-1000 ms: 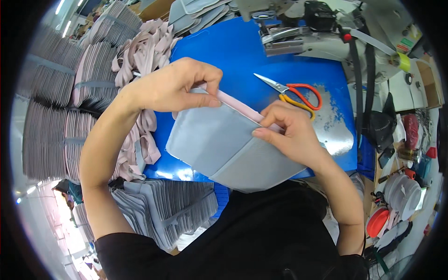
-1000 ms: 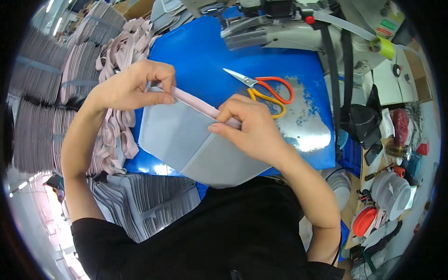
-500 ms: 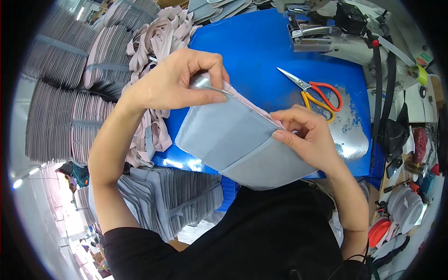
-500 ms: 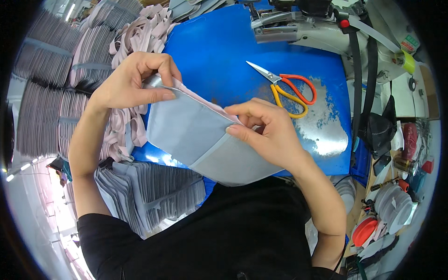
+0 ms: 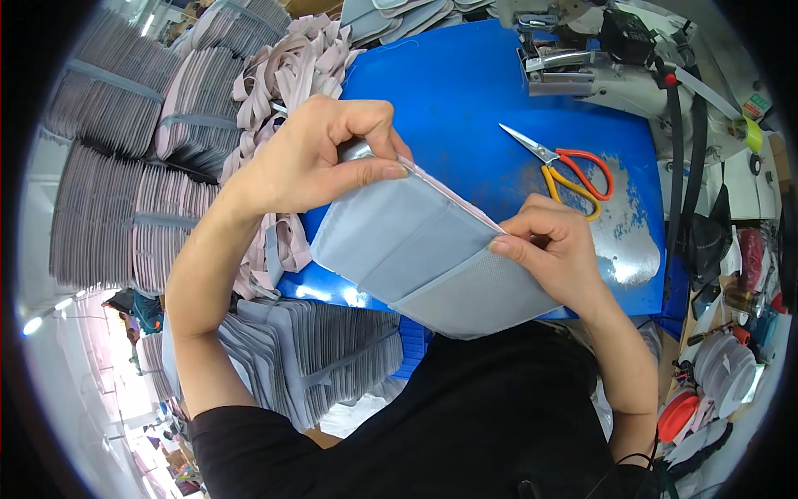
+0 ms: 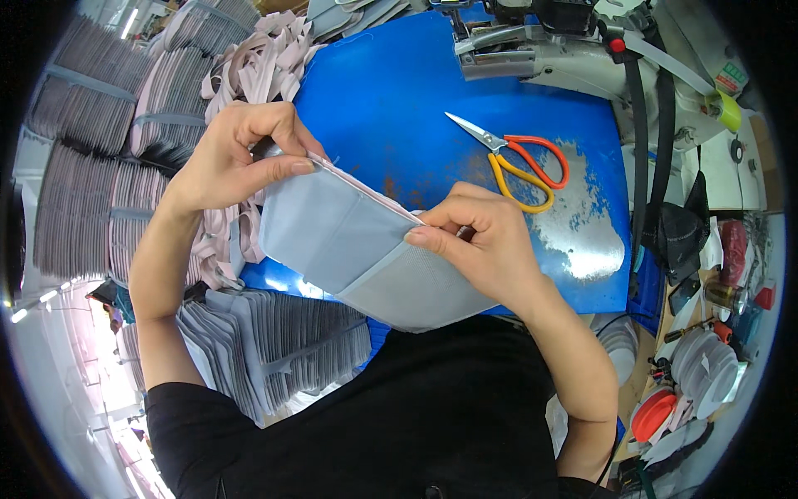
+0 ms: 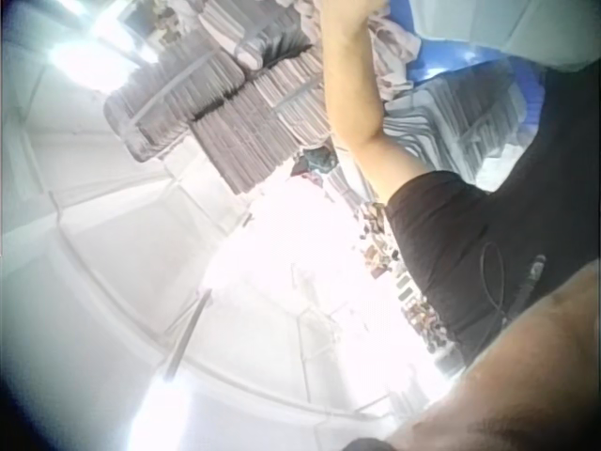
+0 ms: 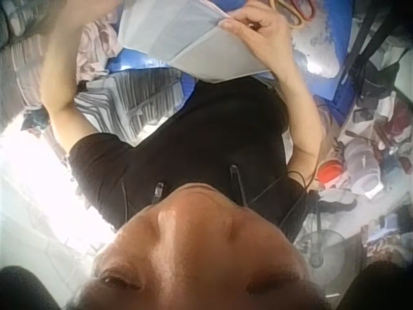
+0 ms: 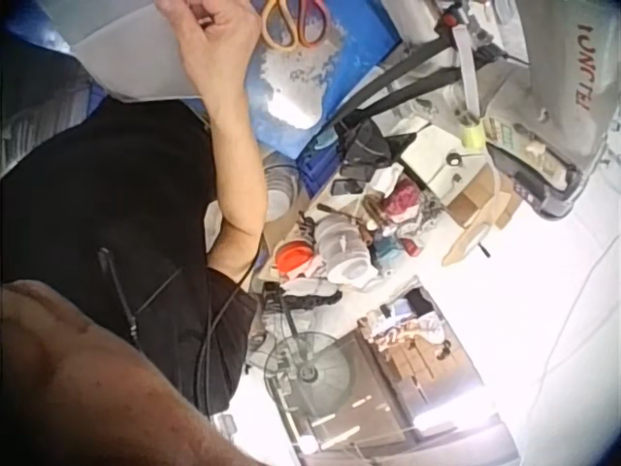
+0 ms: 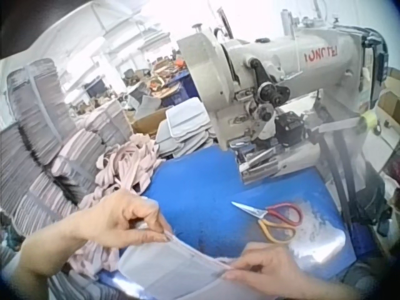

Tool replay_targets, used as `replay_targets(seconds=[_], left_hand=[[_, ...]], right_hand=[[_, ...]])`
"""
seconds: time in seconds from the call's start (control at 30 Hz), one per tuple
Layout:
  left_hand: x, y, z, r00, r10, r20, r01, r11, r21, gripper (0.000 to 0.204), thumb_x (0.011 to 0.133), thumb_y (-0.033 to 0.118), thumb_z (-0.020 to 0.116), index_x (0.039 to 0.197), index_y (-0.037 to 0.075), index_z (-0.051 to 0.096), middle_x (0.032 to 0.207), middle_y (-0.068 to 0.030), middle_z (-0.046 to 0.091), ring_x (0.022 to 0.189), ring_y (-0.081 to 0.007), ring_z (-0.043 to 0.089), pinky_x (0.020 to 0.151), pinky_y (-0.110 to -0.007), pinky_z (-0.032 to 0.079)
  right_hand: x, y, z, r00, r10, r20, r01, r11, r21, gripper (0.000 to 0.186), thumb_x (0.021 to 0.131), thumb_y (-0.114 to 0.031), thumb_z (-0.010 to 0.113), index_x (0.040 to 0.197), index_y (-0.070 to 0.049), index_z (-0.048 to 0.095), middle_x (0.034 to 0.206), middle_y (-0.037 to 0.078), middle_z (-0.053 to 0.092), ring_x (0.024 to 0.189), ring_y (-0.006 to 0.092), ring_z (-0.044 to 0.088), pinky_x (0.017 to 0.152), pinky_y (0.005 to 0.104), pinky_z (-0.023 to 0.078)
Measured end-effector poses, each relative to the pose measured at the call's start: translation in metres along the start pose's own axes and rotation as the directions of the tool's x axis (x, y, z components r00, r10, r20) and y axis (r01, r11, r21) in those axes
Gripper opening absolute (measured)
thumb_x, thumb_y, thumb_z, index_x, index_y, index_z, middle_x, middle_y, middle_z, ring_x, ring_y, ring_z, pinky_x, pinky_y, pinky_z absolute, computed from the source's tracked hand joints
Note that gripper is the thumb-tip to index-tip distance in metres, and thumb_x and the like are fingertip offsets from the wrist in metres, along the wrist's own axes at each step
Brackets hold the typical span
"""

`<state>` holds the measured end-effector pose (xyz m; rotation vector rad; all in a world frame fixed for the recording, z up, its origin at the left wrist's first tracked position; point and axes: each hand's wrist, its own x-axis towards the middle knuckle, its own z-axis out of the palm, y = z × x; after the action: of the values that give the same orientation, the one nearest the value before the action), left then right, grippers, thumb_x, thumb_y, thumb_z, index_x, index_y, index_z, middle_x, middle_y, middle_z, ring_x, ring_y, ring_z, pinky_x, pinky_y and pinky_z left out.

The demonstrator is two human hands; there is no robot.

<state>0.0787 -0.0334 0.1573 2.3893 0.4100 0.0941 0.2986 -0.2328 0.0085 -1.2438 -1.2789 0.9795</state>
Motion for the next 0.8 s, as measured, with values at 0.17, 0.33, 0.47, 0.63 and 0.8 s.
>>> replay_targets(seconds=[0.17, 0.33, 0.47, 0.63, 0.8], left_hand=[[-0.001, 0.0, 0.0, 0.999, 0.034, -0.022, -0.033, 0.999, 0.032, 0.017, 0.091, 0.008, 0.079, 0.082, 0.003, 0.066, 0.088, -0.01, 0.076, 0.087, -0.0179, 0.076, 0.076, -0.029, 0.057], [-0.001, -0.003, -0.001, 0.997, 0.052, -0.052, -0.05, 0.998, 0.041, 0.017, 0.092, 0.008, 0.079, 0.082, 0.003, 0.065, 0.086, -0.01, 0.075, 0.084, -0.0171, 0.075, 0.074, -0.029, 0.056], [0.01, -0.007, 0.001, 0.994, 0.019, -0.103, -0.019, 1.0, 0.001, 0.017, 0.092, 0.005, 0.077, 0.082, 0.003, 0.064, 0.089, -0.0098, 0.074, 0.084, -0.0151, 0.07, 0.077, -0.028, 0.053], [0.044, -0.024, 0.0, 0.983, 0.015, -0.185, -0.028, 0.997, -0.072, 0.014, 0.093, 0.002, 0.074, 0.084, 0.002, 0.063, 0.089, -0.0073, 0.07, 0.085, -0.0133, 0.065, 0.081, -0.028, 0.05], [0.092, -0.049, -0.004, 0.983, 0.031, -0.184, -0.053, 0.992, -0.115, 0.015, 0.091, 0.0, 0.074, 0.083, 0.0, 0.061, 0.087, -0.0053, 0.066, 0.086, -0.0121, 0.066, 0.081, -0.028, 0.052]], right_hand=[[0.001, -0.001, 0.003, 1.0, -0.006, -0.017, 0.007, 1.0, 0.002, 0.018, 0.086, -0.019, 0.088, 0.088, -0.003, 0.08, 0.075, 0.002, 0.061, 0.064, 0.0086, 0.054, 0.058, 0.0261, 0.041], [0.005, -0.005, 0.002, 1.0, 0.013, -0.018, -0.013, 1.0, -0.002, 0.016, 0.086, -0.018, 0.087, 0.086, -0.003, 0.079, 0.074, 0.002, 0.06, 0.064, 0.0093, 0.054, 0.058, 0.0264, 0.04], [0.012, -0.005, 0.0, 0.999, 0.044, -0.021, -0.044, 0.999, 0.009, 0.015, 0.088, -0.016, 0.085, 0.086, -0.003, 0.079, 0.074, 0.002, 0.062, 0.065, 0.0087, 0.054, 0.058, 0.0263, 0.04], [0.03, -0.015, -0.01, 0.977, 0.206, 0.059, -0.214, 0.917, 0.336, 0.016, 0.095, -0.012, 0.078, 0.102, 0.002, 0.078, 0.087, 0.003, 0.074, 0.076, 0.0051, 0.064, 0.068, 0.0226, 0.05], [0.049, -0.016, -0.02, 0.967, 0.25, 0.04, -0.236, 0.837, 0.494, 0.022, 0.1, -0.012, 0.074, 0.114, 0.005, 0.076, 0.094, 0.005, 0.077, 0.083, 0.0051, 0.069, 0.074, 0.0215, 0.054]])
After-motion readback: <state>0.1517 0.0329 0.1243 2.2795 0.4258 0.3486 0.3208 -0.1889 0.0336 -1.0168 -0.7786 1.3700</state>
